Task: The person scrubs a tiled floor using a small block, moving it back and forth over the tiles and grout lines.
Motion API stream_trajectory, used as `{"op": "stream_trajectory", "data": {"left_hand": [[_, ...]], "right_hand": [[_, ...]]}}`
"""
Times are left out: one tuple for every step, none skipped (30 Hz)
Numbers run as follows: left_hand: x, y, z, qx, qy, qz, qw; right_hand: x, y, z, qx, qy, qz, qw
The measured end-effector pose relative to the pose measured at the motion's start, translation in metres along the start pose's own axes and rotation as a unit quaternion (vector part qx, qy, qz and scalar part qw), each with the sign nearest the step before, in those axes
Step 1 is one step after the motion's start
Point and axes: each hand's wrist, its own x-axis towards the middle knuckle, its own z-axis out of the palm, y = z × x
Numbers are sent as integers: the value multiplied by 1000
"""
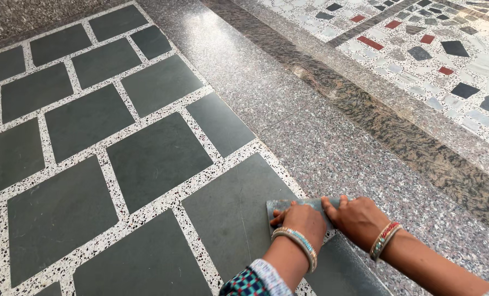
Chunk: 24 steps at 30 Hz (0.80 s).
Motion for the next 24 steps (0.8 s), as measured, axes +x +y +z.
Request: {"op": "stream_trajectory", "data": {"left_hand": [[5, -1, -7, -2, -4, -8, 1000], [7, -2, -10, -5, -7, -17, 1000], [7, 0, -10, -4, -7, -16, 1000], [7, 1, -9, -10, -3, -21, 1000], [6, 2, -10, -15, 3, -27, 1000], [3, 4, -8, -14, 3, -26, 1000], [-1, 7, -4, -35, -2, -30, 999], [-4, 10, 1, -56, -8, -34, 998], [-9, 15, 8, -56, -8, -33, 998], [-16, 21, 17, -37, -17, -9, 999], [-22, 26, 26, -18, -26, 15, 999], [-26, 29, 34, -19, -27, 16, 999], [-32, 31, 42, -45, -41, 23, 998], [-36, 31, 47, -71, -55, 28, 996], [-37, 28, 50, -71, -55, 28, 996], [-38, 25, 52, -78, -37, 24, 996], [-38, 22, 53, -85, -19, 19, 996], [-36, 20, 52, -86, -19, 18, 996], [-33, 15, 49, -46, -4, 9, 999], [-29, 10, 46, -6, 11, -1, 1000], [-24, 3, 42, -6, 10, -4, 1000], [-17, -5, 37, -7, 21, -14, 1000], [-10, -13, 33, -8, 32, -24, 999], [-4, -22, 31, 2, 49, -37, 998]], "right_hand": [[4, 5, 1, -10, 54, -2, 998], [8, 8, 2, -10, 55, -2, 998], [9, 11, 3, -25, 68, -10, 997], [7, 12, 4, -40, 82, -18, 996], [4, 11, 4, -40, 81, -17, 996], [0, 7, 3, -38, 53, -11, 998], [-3, 3, 1, -35, 24, -5, 999], [-9, -3, -2, -35, 24, -3, 999], [-19, -10, -4, 5, -16, 3, 1000], [-29, -17, -5, 44, -56, 9, 997], [-38, -24, -6, 45, -57, 9, 997], [-46, -30, -6, 38, -86, -18, 995], [-51, -36, -5, 31, -114, -44, 992], [-53, -40, -3, 32, -115, -45, 992], [-52, -44, -1, 17, -97, -65, 993], [-49, -44, 2, 1, -80, -85, 993], [-44, -42, 4, 1, -80, -86, 993], [-39, -39, 6, -17, -28, -86, 996], [-32, -36, 7, -34, 25, -87, 995], [-24, -32, 6, -34, 26, -90, 995], [-13, -26, 3, -40, 30, -81, 995], [-3, -20, -1, -46, 34, -72, 996], [8, -16, -5, -46, 35, -74, 996], [21, -15, -10, -50, 35, -59, 996]]}}
